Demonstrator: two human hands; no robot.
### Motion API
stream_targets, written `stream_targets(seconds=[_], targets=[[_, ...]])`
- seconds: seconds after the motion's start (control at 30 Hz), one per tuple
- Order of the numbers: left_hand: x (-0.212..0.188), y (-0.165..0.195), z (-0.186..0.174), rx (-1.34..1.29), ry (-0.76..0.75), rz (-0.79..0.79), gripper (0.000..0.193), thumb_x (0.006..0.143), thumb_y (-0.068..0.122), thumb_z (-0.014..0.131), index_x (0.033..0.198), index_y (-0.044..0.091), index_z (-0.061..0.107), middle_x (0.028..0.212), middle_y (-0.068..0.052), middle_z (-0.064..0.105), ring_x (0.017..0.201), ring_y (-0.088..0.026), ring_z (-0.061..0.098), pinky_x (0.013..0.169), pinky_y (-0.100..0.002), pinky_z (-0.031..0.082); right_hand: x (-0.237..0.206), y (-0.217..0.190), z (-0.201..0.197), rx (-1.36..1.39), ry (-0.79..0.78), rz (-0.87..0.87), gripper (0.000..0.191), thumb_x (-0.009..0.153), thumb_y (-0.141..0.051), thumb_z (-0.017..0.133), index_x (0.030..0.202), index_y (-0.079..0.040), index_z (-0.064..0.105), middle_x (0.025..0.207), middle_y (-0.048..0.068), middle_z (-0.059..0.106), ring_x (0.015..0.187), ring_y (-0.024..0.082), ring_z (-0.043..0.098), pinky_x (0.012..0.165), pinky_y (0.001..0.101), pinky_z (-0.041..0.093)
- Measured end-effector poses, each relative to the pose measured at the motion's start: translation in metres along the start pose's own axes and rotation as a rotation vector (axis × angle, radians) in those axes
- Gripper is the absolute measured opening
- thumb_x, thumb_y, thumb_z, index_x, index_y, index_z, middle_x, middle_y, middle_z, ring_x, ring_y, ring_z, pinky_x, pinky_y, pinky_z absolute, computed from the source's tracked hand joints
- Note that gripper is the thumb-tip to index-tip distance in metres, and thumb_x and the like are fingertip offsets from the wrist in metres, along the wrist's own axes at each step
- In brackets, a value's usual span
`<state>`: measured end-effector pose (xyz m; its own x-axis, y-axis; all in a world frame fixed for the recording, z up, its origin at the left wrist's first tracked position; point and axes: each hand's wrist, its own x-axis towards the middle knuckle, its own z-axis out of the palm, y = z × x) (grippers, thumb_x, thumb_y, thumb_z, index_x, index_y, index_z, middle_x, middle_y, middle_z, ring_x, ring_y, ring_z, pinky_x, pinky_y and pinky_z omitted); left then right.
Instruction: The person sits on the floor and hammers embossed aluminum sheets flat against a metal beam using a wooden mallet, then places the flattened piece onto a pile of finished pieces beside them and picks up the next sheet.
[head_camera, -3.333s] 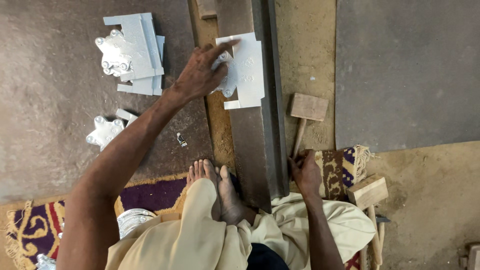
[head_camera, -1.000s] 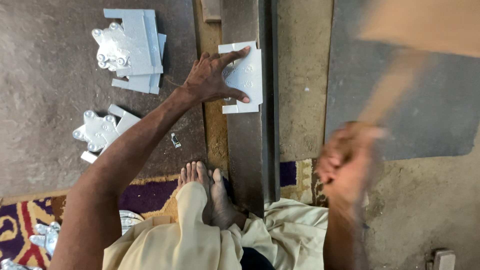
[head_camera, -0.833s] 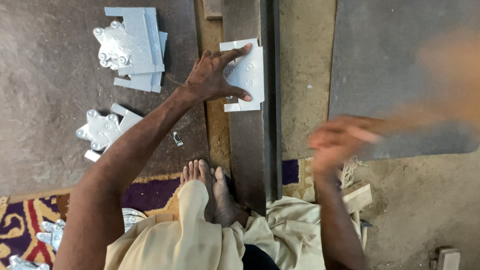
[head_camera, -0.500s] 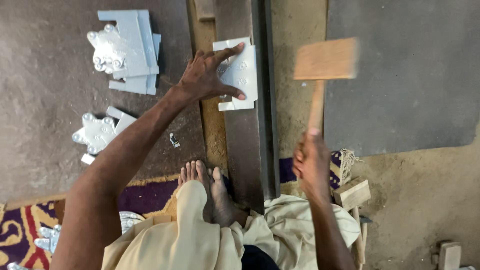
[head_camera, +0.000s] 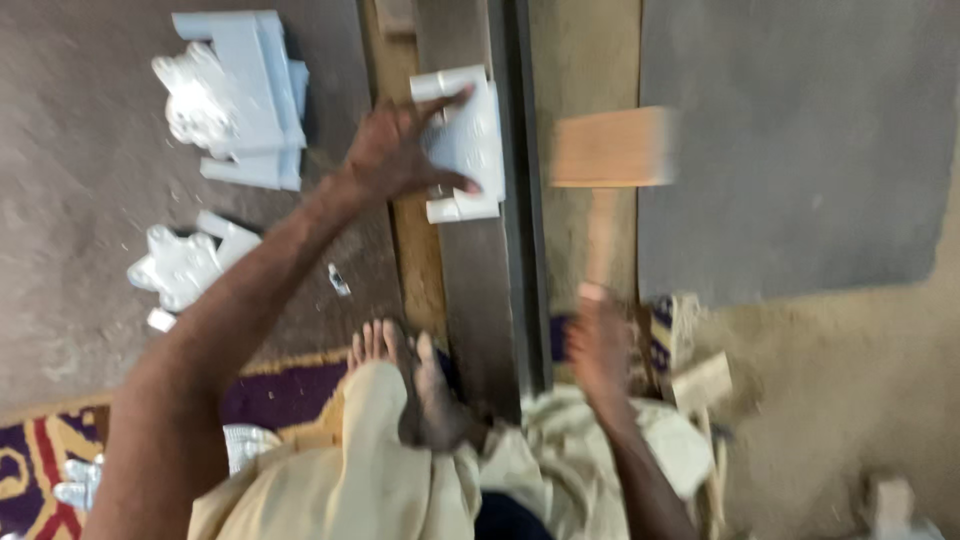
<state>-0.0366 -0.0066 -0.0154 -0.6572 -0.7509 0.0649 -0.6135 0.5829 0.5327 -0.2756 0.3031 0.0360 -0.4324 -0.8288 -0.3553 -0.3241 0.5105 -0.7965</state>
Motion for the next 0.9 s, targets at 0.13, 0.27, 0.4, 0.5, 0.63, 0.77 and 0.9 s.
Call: stream_targets(seconds=[0.13,0.27,0.4,0.5,0.63,0.77,0.9], targets=[[-0.005,0.002,0.0,-0.044,-0.079,-0.041,0.133,0.056,0.09,0.084,0.164,0.032,0.033,0.132,-0.023,0.064,0.121,-0.046,0.058,0.109,-0.061,0.043,-0.015,-0.042,-0.032,0.415,0.231,-0.387,0.038,0.118,-0.042,0.042,0.095,-0.013,0.047,0.07,-0.002,0.041,0.052,0.009,0.038,0.045,0.0262,0.034],[-0.002,0.002,-0.005,-0.078,-0.043,-0.023,0.131,0.053,0.087,0.086,0.16,0.03,0.036,0.138,-0.021,0.062,0.118,-0.047,0.056,0.103,-0.064,0.042,0.013,-0.079,-0.002,0.3,0.111,-0.079,0.034,0.105,-0.051,0.039,0.102,-0.019,0.05,0.064,-0.003,0.047,0.045,0.007,0.042,0.035,0.0261,0.038],[0.001,0.003,-0.008,-0.124,-0.077,-0.049,0.133,0.049,0.088,0.083,0.161,0.035,0.034,0.137,-0.02,0.063,0.121,-0.044,0.058,0.112,-0.063,0.041,0.036,-0.073,0.001,0.166,0.045,0.2,0.041,0.102,-0.059,0.04,0.097,-0.019,0.051,0.061,-0.004,0.046,0.044,0.007,0.043,0.034,0.0253,0.037],[0.0,0.004,-0.008,-0.221,-0.112,-0.083,0.133,0.052,0.089,0.08,0.165,0.038,0.031,0.142,-0.021,0.06,0.125,-0.045,0.059,0.116,-0.062,0.041,0.043,-0.069,-0.013,0.558,0.233,-0.234,0.053,0.113,-0.061,0.04,0.089,-0.015,0.049,0.062,-0.002,0.041,0.046,0.009,0.043,0.043,0.0265,0.04],[0.002,0.0,-0.004,-0.177,-0.076,-0.066,0.13,0.05,0.088,0.083,0.16,0.039,0.032,0.143,-0.021,0.059,0.131,-0.052,0.048,0.11,-0.07,0.034,0.056,-0.086,-0.001,0.561,0.415,-0.383,0.048,0.114,-0.059,0.04,0.101,-0.016,0.053,0.077,-0.004,0.051,0.061,0.006,0.048,0.047,0.0248,0.044],[0.004,0.002,-0.003,-0.193,-0.109,-0.136,0.13,0.044,0.089,0.079,0.157,0.045,0.032,0.144,-0.015,0.061,0.135,-0.048,0.046,0.111,-0.078,0.026,0.067,-0.102,0.01,0.405,-0.224,0.077,0.051,0.104,-0.062,0.041,0.085,-0.015,0.046,0.057,-0.006,0.039,0.041,0.007,0.037,0.032,0.0249,0.033],[0.003,0.003,0.004,0.01,-0.008,-0.001,0.131,0.056,0.091,0.085,0.163,0.038,0.032,0.144,-0.028,0.056,0.127,-0.055,0.042,0.099,-0.083,0.023,0.054,-0.085,-0.013,0.79,0.133,-0.052,0.048,0.105,-0.062,0.042,0.087,-0.018,0.046,0.06,-0.006,0.04,0.043,0.006,0.037,0.036,0.0236,0.035]])
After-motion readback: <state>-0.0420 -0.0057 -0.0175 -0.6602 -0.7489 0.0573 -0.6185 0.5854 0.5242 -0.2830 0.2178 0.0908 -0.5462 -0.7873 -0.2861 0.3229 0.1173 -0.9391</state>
